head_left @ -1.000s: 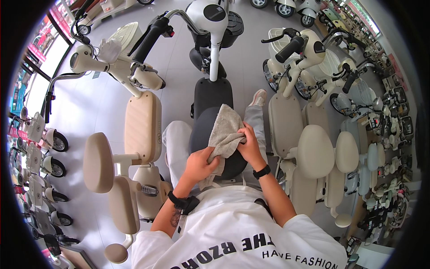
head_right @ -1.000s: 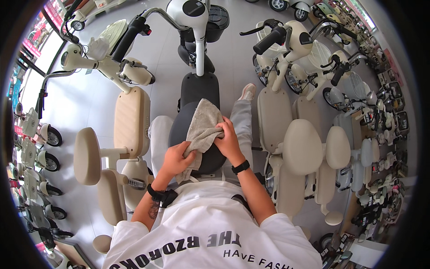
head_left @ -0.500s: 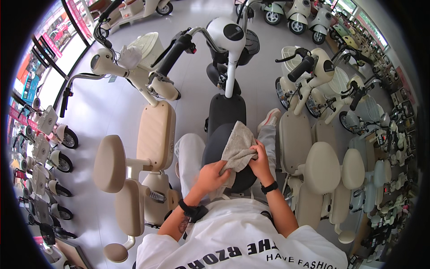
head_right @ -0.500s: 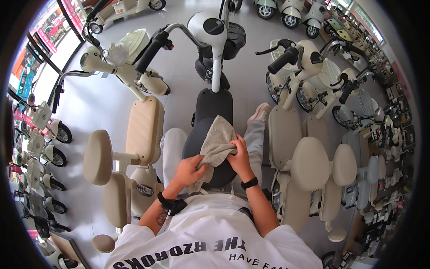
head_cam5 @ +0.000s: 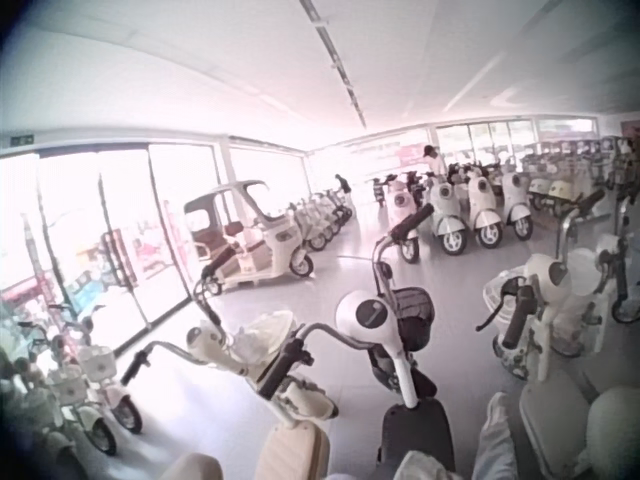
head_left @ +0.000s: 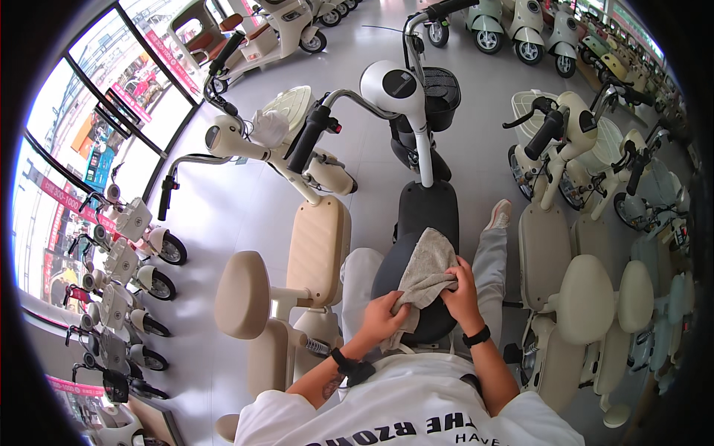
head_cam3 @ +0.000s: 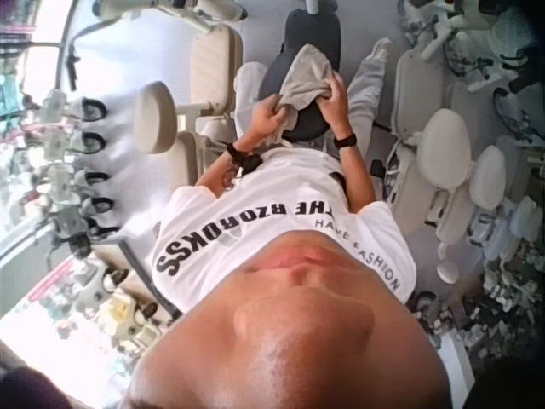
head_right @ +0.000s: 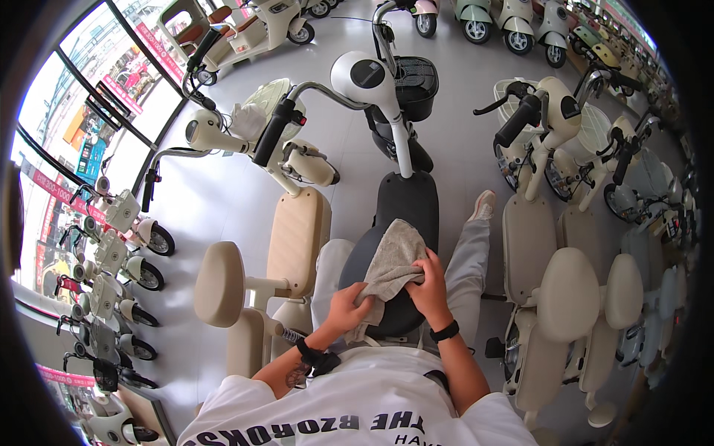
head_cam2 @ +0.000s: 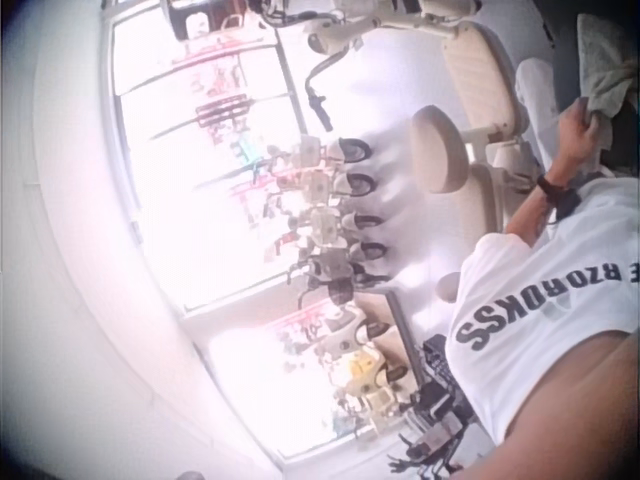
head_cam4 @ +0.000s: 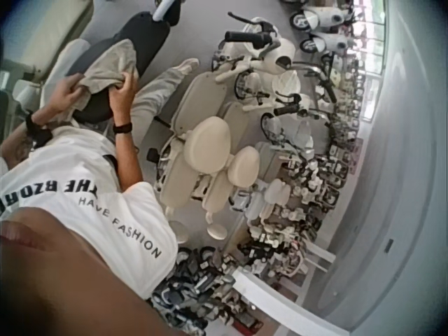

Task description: Cleaning various parts of an electric scooter with a cloth, including handlebars and body panels.

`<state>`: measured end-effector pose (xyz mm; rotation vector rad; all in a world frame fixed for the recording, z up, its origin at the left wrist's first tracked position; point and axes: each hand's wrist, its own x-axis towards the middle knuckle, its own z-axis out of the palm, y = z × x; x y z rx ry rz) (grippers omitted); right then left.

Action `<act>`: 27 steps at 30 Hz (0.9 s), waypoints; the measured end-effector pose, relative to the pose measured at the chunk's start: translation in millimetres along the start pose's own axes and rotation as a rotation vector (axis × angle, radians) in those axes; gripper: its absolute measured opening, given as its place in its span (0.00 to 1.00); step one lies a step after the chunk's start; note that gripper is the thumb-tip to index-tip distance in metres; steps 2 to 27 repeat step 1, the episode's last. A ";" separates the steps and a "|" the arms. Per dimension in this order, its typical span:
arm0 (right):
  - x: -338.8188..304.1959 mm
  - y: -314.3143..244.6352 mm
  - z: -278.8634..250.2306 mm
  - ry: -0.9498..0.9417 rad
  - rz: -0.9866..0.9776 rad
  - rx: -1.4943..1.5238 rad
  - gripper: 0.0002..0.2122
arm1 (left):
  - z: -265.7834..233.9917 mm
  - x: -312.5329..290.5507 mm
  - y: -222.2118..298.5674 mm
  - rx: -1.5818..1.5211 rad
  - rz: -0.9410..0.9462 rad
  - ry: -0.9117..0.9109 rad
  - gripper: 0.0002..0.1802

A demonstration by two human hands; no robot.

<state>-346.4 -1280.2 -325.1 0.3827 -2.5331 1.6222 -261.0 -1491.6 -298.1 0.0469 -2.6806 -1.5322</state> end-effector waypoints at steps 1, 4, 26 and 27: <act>-0.6 -1.0 3.2 0.000 -0.002 -0.016 0.17 | -3.9 -0.5 -3.6 0.027 -0.005 -0.020 0.18; -0.6 -1.0 3.2 0.000 -0.002 -0.016 0.17 | -3.9 -0.5 -3.6 0.027 -0.005 -0.020 0.18; -0.6 -1.0 3.2 0.000 -0.002 -0.016 0.17 | -3.9 -0.5 -3.6 0.027 -0.005 -0.020 0.18; -0.6 -1.0 3.2 0.000 -0.002 -0.016 0.17 | -3.9 -0.5 -3.6 0.027 -0.005 -0.020 0.18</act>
